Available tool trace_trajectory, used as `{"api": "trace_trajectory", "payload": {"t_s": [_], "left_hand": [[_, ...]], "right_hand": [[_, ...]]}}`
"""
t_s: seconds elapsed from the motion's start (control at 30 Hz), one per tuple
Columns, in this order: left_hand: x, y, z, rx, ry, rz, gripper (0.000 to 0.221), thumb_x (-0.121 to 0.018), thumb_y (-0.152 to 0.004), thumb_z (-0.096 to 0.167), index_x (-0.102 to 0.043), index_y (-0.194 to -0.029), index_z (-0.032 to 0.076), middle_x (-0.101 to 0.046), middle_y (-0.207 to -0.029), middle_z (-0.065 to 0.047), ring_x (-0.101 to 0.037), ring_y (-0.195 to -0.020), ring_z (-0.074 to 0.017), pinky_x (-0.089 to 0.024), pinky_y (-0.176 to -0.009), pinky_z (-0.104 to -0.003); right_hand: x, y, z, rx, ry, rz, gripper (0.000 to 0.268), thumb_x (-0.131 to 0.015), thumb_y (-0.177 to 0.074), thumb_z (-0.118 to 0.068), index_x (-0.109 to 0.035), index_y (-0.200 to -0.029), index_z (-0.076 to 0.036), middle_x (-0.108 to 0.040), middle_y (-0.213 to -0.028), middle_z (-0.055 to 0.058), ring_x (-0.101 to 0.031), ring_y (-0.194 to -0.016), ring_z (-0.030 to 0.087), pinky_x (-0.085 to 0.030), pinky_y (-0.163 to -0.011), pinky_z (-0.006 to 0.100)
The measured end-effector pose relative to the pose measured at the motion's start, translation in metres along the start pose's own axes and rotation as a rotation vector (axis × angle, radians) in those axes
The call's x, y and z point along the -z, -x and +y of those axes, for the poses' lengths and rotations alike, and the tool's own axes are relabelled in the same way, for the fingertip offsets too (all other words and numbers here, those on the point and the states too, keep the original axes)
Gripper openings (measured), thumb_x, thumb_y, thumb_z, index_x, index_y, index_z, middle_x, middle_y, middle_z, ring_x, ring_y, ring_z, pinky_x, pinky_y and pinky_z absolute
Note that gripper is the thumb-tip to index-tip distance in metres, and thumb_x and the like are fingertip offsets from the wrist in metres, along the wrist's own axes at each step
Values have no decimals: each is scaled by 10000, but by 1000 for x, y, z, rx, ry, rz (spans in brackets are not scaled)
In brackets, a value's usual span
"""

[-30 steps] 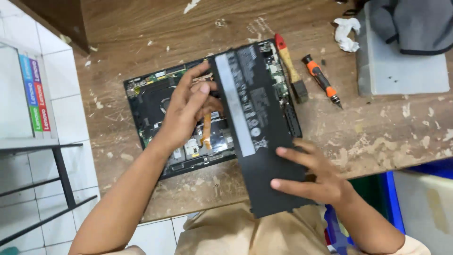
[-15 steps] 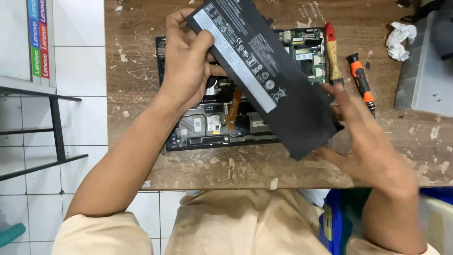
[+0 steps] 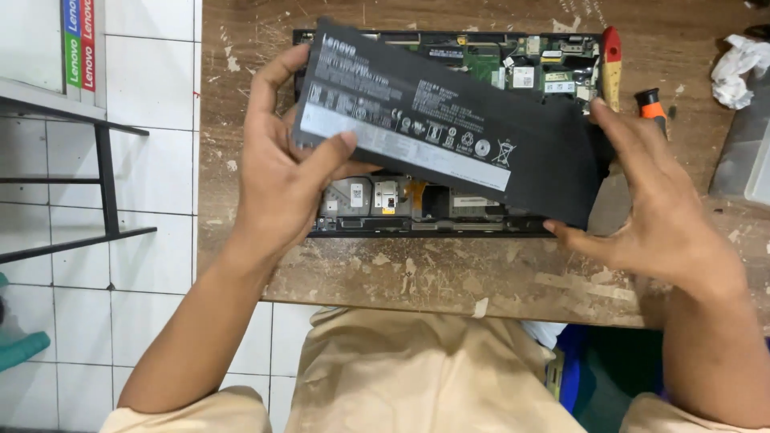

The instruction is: Installing a replacement battery into a laptop and securing it with screws using a screwdriver.

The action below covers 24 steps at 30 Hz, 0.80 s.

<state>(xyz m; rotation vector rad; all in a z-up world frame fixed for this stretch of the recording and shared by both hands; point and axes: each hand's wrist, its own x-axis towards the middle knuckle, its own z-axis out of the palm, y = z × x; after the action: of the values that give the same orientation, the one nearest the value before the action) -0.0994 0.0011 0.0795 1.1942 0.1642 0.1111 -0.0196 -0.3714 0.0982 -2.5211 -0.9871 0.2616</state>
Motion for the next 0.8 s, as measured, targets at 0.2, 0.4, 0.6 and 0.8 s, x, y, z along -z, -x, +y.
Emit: {"api": "trace_trajectory", "payload": {"t_s": [0.2, 0.4, 0.6, 0.8], "left_hand": [[18, 41, 12, 130, -499, -111, 1172, -871, -879, 35, -63, -1725, 109, -651, -1518, -230, -723, -1335, -309, -598, -1213, -453], [34, 45, 2, 130, -1089, -55, 1254, -1076, -688, 349, -342, -1677, 115, -679, -1199, -99, -579, -994, -213, -445, -948, -372], [55, 43, -19, -76, -1287, -162, 1162, -1088, -649, 459, -498, -1578, 86, -670, -983, -20, -581, -975, -257, -335, -1003, -434], [56, 42, -17, -32, -1273, -188, 1166, -1090, -625, 482, -523, -1557, 70, -621, -969, -31, -565, -960, -235, -314, -952, -378]], "right_hand": [[-8, -16, 35, 140, 56, -197, 1386, -963, -614, -368, -266, -1749, 15, -439, -1655, 296, -460, -1467, 471, -406, -1215, 591], [-12, -20, 49, 211, 128, -242, 1413, -966, -601, -401, -265, -1781, -69, -470, -1638, 218, -512, -1427, 400, -501, -1140, 592], [-8, -12, 57, 174, 85, -280, 1386, -947, -618, -384, -240, -1782, -130, -405, -1746, 190, -438, -1543, 380, -385, -1237, 541], [-7, -11, 43, 102, 28, -291, 1319, -950, -647, -377, -288, -1764, -140, -442, -1727, 154, -473, -1513, 350, -424, -1193, 529]]}}
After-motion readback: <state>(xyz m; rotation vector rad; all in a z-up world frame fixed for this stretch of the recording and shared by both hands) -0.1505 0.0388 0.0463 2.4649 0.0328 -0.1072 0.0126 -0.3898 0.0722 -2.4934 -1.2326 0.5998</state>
